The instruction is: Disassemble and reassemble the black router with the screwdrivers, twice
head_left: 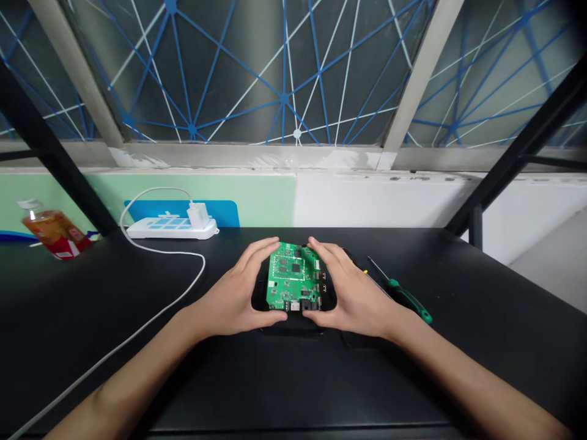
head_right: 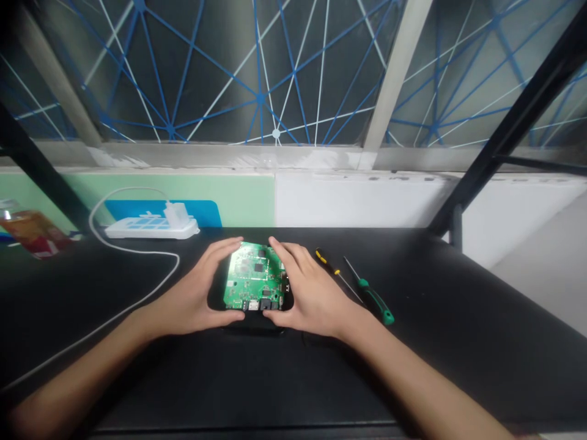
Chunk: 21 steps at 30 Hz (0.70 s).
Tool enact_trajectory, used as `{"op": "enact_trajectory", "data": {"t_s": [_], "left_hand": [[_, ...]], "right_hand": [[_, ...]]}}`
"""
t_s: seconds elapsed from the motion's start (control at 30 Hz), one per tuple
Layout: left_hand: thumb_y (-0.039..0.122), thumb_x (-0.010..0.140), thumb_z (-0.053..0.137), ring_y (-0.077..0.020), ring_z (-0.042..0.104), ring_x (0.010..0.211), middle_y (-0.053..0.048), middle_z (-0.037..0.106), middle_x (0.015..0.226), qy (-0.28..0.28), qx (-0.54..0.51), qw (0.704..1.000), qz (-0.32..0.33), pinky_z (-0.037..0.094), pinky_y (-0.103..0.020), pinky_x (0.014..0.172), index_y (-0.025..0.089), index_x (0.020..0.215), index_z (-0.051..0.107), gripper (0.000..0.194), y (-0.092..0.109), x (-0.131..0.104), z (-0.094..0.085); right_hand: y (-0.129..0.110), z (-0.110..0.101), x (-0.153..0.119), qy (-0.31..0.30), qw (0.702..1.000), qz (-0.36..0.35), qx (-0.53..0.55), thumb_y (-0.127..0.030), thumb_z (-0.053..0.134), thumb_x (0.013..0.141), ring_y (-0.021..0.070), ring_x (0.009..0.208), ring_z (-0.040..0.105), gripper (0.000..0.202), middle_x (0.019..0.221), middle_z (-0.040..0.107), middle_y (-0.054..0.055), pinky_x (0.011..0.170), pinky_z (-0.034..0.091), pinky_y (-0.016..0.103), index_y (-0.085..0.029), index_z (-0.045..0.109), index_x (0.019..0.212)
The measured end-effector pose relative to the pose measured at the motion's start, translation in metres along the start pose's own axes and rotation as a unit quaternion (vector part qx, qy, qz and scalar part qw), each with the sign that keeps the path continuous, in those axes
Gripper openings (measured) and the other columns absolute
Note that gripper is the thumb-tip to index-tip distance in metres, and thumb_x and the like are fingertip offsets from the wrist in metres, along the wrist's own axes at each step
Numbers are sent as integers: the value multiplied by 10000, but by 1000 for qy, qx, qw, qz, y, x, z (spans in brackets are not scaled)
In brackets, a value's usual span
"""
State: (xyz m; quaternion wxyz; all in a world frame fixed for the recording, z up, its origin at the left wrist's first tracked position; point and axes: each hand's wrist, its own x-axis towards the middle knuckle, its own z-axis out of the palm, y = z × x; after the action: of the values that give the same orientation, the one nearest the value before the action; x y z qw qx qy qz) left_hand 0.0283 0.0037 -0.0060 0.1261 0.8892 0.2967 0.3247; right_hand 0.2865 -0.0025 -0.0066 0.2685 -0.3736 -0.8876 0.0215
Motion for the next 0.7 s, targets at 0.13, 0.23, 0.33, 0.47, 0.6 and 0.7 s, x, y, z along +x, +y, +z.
{"op": "enact_trajectory", "data": {"t_s": [0.13,0.23,0.33,0.47,0.6,0.7], "left_hand": [[328,708,832,-414,299,1413,-160,252,1546,-2,21,1000,1,335,-646,1133,265,1530,153,1068,-1,-1,0],[317,703,827,-412,277,1422,-158,239,1559,-15,39,999,-1,326,-638,1142,261,1541,117,1099,-1,-1,-1],[321,723,807,-384,253,1435,-140,229,1572,-34,53,998,-15,315,-613,1159,265,1548,76,1104,1,-1,-2],[354,723,809,-374,270,1417,-127,282,1550,-40,64,997,-20,326,-605,1150,278,1551,23,1144,0,0,-3],[374,703,823,-389,307,1378,-136,319,1518,-23,62,998,-17,339,-630,1120,275,1550,20,1171,0,1,-4],[372,695,830,-381,308,1373,-133,320,1515,-13,55,998,-23,334,-616,1126,267,1548,36,1171,1,1,-6]], "right_hand": [[-1,-1,-1,10,999,-26,-30,-406,711,726,391,1331,427,1086,1457,393,197,1056,456,571,-182,66,1570],[-2,-2,-1,16,998,-43,-47,-409,708,731,398,1317,435,1087,1452,403,212,1045,460,567,-162,62,1570],[-5,-2,-1,15,997,-48,-53,-411,702,743,413,1287,459,1083,1446,420,221,992,490,583,-168,49,1572],[-6,-5,-1,5,998,-48,-48,-447,701,758,398,1315,441,1072,1461,410,223,1007,485,577,-158,61,1568],[-1,-12,-1,0,999,-40,-17,-477,659,807,366,1401,359,1036,1530,367,189,1109,402,564,-176,26,1570],[4,-17,-1,13,1000,-18,-2,-321,585,854,338,1423,349,963,1570,344,135,1117,400,556,-214,-52,1569]]}}
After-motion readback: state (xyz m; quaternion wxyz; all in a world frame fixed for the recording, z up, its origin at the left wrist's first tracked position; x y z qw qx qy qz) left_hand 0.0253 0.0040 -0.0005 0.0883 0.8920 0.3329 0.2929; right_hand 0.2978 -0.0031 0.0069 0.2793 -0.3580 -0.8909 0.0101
